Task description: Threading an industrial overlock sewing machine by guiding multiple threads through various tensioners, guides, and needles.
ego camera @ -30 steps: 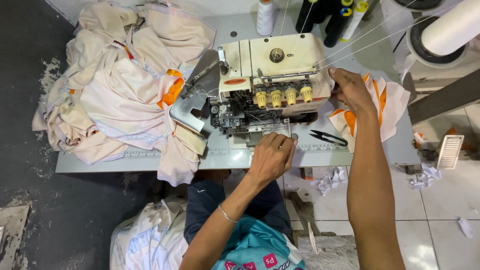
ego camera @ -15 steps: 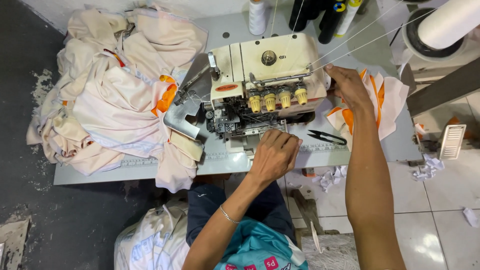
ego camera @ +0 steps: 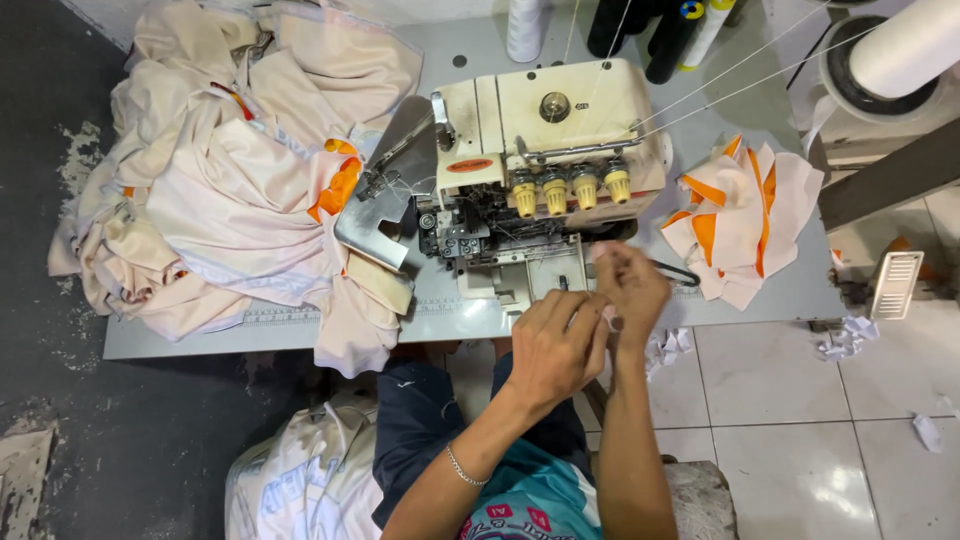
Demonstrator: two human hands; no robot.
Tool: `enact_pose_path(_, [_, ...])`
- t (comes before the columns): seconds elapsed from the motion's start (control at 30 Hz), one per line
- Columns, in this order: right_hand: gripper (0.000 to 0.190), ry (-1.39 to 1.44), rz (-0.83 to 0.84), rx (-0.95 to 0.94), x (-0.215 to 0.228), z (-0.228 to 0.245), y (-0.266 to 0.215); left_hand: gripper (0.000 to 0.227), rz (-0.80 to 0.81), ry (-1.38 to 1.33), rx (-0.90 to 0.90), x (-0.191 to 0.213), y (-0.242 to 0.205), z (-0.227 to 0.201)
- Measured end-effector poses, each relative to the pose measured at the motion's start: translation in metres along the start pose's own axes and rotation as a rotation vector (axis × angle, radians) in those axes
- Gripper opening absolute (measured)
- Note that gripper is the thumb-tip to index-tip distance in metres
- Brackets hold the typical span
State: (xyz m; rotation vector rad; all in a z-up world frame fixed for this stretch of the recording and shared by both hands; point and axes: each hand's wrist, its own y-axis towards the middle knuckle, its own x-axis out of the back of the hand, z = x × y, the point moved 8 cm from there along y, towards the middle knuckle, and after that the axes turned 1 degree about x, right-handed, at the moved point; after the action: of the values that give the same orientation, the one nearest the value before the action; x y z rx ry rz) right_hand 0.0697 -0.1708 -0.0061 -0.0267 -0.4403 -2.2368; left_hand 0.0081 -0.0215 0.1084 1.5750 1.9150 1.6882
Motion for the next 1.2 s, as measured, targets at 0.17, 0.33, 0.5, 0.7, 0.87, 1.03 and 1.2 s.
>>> enact_pose_path(0.17, [0.048,0.589,0.860,-0.506,-0.085,0.041,-0.043,0.016,0.016,-0.076,-0.090,0.019,-0.038,0.009])
enact_pose_path(0.33, [0.020,0.457,0.829,-0.504,-0.116,0.058,-0.009,0.016,0.454,-0.017,-0.107,0.001,-0.068,0.039])
enact_pose_path(0.5, [0.014,-0.004,0.609,0.061,-0.096,0.044,0.018,0.026,0.552,-0.040,0.035,0.032,-0.070,0.068])
enact_pose_path(0.7, [0.025,-0.105,0.420,0.015,-0.085,0.026,0.017,0.019,0.507,0.013,0.175,0.054,-0.070,0.114])
enact_pose_path(0.87, [0.031,0.005,0.346,0.088,-0.083,0.032,0.010,0.019,0.386,0.022,0.233,0.082,-0.048,0.130])
enact_pose_path(1.03, [0.021,-0.003,0.478,0.082,-0.070,0.055,-0.012,0.016,0.225,-0.009,0.118,0.084,-0.014,0.116])
enact_pose_path(1.2, [0.013,0.044,0.542,-0.010,-0.031,0.067,-0.025,0.020,0.221,0.126,-0.128,0.025,0.009,0.098])
